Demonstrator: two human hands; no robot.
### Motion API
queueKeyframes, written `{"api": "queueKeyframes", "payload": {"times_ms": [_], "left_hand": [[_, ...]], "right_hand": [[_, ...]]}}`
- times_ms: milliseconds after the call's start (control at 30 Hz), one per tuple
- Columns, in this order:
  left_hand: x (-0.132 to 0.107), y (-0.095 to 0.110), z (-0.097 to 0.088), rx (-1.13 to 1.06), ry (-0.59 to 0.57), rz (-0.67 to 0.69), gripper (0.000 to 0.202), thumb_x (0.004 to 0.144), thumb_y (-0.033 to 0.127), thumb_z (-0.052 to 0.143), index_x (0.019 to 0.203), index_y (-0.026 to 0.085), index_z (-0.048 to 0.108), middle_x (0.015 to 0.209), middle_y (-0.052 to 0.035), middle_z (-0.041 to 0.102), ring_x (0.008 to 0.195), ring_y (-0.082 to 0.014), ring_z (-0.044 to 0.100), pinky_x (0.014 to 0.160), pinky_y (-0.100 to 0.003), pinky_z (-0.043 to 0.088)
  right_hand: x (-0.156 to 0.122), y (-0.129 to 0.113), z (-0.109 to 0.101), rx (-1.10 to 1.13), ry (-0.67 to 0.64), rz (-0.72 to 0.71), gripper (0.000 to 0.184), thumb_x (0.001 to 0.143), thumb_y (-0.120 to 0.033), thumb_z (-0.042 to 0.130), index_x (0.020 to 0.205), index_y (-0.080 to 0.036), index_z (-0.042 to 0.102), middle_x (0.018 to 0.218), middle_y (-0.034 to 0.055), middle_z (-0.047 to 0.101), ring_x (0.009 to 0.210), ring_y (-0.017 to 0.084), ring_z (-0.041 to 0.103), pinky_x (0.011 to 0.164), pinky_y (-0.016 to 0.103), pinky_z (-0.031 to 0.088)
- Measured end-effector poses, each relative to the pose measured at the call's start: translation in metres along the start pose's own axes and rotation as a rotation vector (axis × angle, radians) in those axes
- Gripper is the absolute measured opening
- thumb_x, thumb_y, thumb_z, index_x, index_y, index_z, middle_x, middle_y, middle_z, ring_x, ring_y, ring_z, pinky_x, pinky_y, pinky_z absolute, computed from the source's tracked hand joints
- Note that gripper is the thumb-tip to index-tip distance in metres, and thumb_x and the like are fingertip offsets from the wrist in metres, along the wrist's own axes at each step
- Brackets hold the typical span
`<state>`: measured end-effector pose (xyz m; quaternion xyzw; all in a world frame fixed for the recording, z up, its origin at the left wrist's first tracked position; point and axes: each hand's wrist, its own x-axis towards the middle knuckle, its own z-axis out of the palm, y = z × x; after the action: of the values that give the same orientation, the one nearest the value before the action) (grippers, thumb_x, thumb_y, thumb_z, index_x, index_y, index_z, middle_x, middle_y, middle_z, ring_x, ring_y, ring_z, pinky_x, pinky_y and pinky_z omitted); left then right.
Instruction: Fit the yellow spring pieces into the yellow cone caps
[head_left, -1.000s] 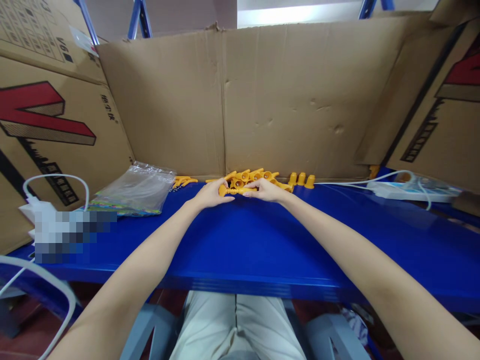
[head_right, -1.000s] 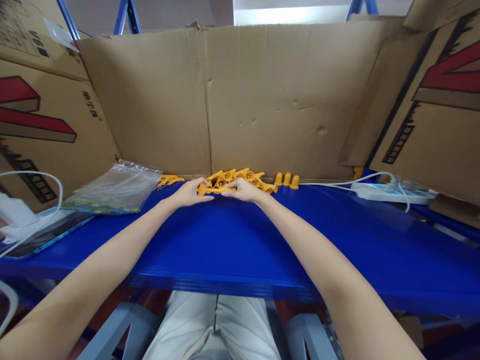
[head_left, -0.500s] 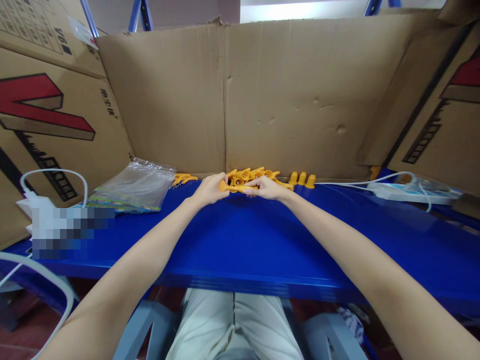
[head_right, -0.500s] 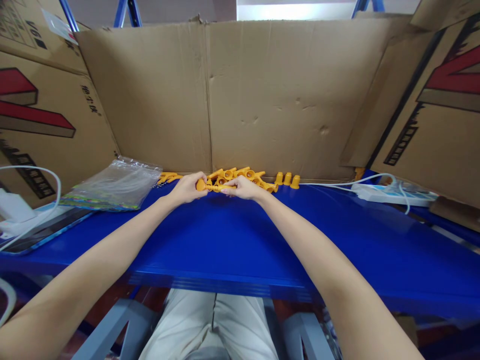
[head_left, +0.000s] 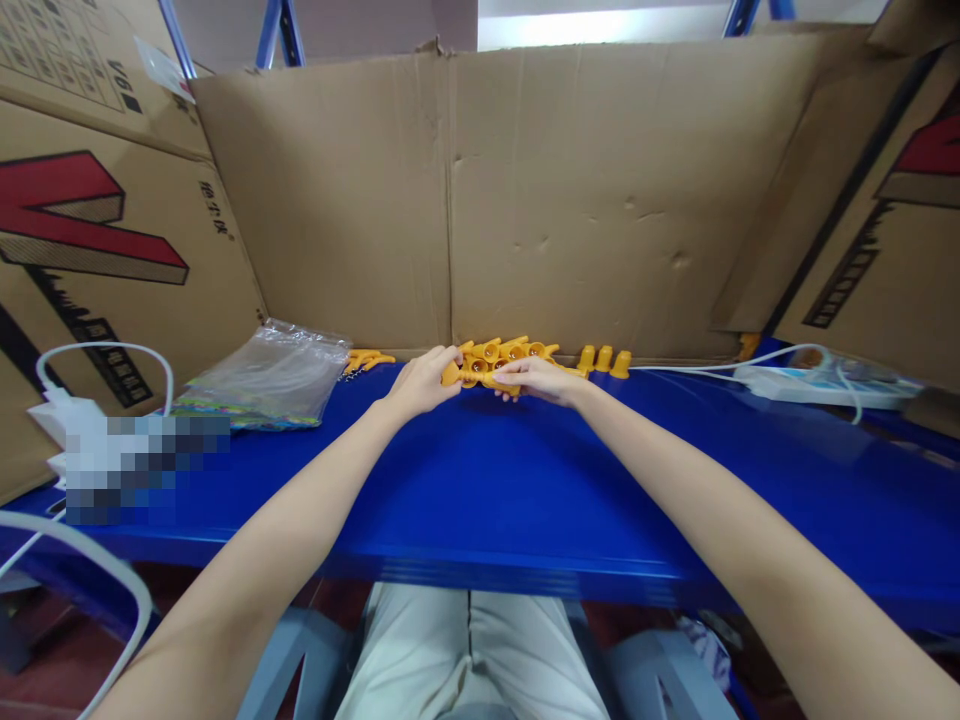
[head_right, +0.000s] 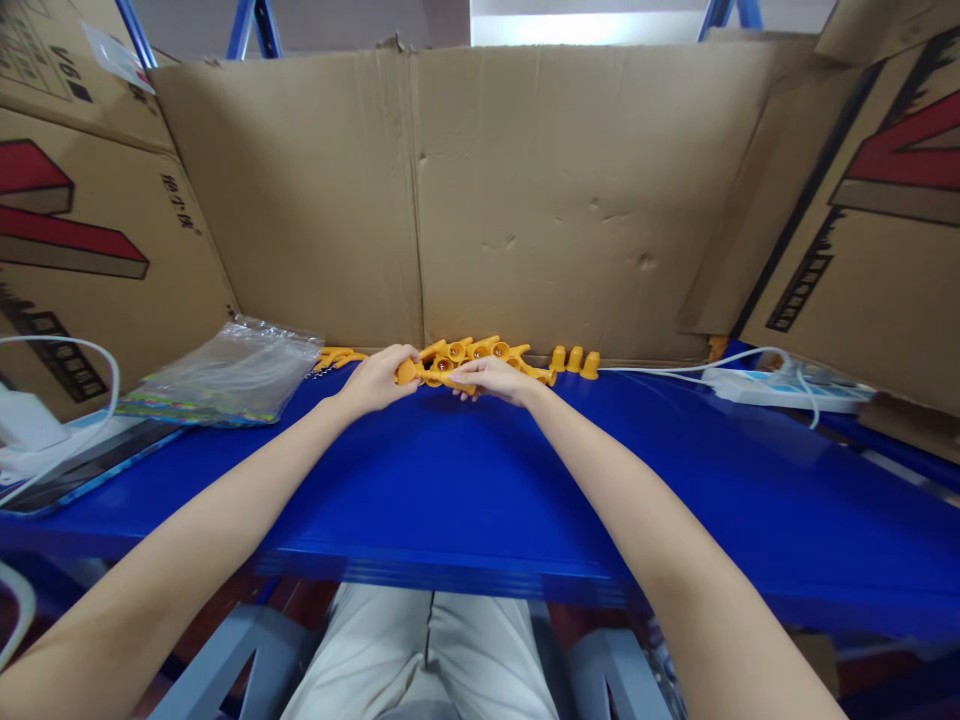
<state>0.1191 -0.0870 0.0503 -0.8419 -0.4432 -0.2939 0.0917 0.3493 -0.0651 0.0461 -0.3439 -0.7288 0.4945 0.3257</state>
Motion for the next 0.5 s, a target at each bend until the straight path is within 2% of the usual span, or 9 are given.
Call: {"api": "queueKeyframes", "payload": {"times_ms": [100, 167, 233, 300, 400, 500], "left_hand": [[-0.002, 0.0, 0.0, -0.03, 0.016, 0.007, 0.037, 0.08, 0.034, 0.057, 0.115, 0.025, 0.052, 0.111, -0.0054, 0.061, 0.098, -0.0206, 0.06, 0.08, -0.032, 0.047], [-0.002, 0.001, 0.0, -0.055, 0.027, 0.005, 0.052, 0.081, 0.037, 0.057, 0.13, 0.026, 0.043, 0.119, -0.0064, 0.058, 0.099, -0.02, 0.06, 0.079, -0.031, 0.048], [-0.003, 0.0, 0.001, -0.067, 0.022, -0.002, 0.06, 0.083, 0.037, 0.055, 0.138, 0.026, 0.035, 0.119, -0.0069, 0.059, 0.095, -0.0187, 0.062, 0.077, -0.03, 0.048], [-0.002, -0.001, 0.003, -0.064, -0.002, -0.004, 0.056, 0.084, 0.035, 0.053, 0.137, 0.024, 0.038, 0.11, -0.0059, 0.063, 0.09, -0.0179, 0.063, 0.074, -0.029, 0.047], [-0.001, -0.003, 0.006, -0.049, -0.059, 0.008, 0.041, 0.084, 0.031, 0.052, 0.124, 0.021, 0.051, 0.095, -0.0039, 0.067, 0.085, -0.0179, 0.064, 0.073, -0.029, 0.046], [-0.001, -0.004, 0.01, -0.036, -0.103, 0.011, 0.035, 0.084, 0.029, 0.051, 0.117, 0.019, 0.056, 0.088, -0.0036, 0.068, 0.079, -0.0172, 0.064, 0.071, -0.028, 0.046]], "right_hand": [[0.003, -0.001, -0.004, 0.152, 0.123, -0.007, 0.012, 0.073, -0.026, 0.073, 0.079, -0.015, 0.069, 0.073, 0.0038, 0.067, 0.059, 0.009, 0.056, 0.054, 0.022, 0.045], [0.006, -0.003, -0.008, 0.246, 0.27, -0.03, 0.008, 0.073, -0.021, 0.071, 0.078, -0.016, 0.066, 0.073, 0.0027, 0.066, 0.057, 0.008, 0.055, 0.055, 0.022, 0.046], [0.009, -0.006, -0.015, 0.297, 0.46, -0.082, 0.006, 0.073, -0.018, 0.068, 0.076, -0.017, 0.063, 0.073, 0.0017, 0.064, 0.057, 0.008, 0.055, 0.057, 0.022, 0.048], [0.013, -0.006, -0.028, 0.289, 0.677, -0.16, 0.005, 0.075, -0.018, 0.064, 0.078, -0.018, 0.06, 0.077, 0.001, 0.064, 0.058, 0.009, 0.056, 0.058, 0.023, 0.049], [0.017, 0.003, -0.054, 0.179, 0.999, -0.223, 0.009, 0.077, -0.021, 0.057, 0.086, -0.02, 0.056, 0.086, 0.0011, 0.063, 0.066, 0.011, 0.06, 0.063, 0.025, 0.051], [0.02, 0.023, -0.08, -0.001, 1.193, -0.253, 0.018, 0.081, -0.023, 0.048, 0.099, -0.021, 0.051, 0.099, 0.0043, 0.06, 0.083, 0.015, 0.064, 0.077, 0.031, 0.052]]}}
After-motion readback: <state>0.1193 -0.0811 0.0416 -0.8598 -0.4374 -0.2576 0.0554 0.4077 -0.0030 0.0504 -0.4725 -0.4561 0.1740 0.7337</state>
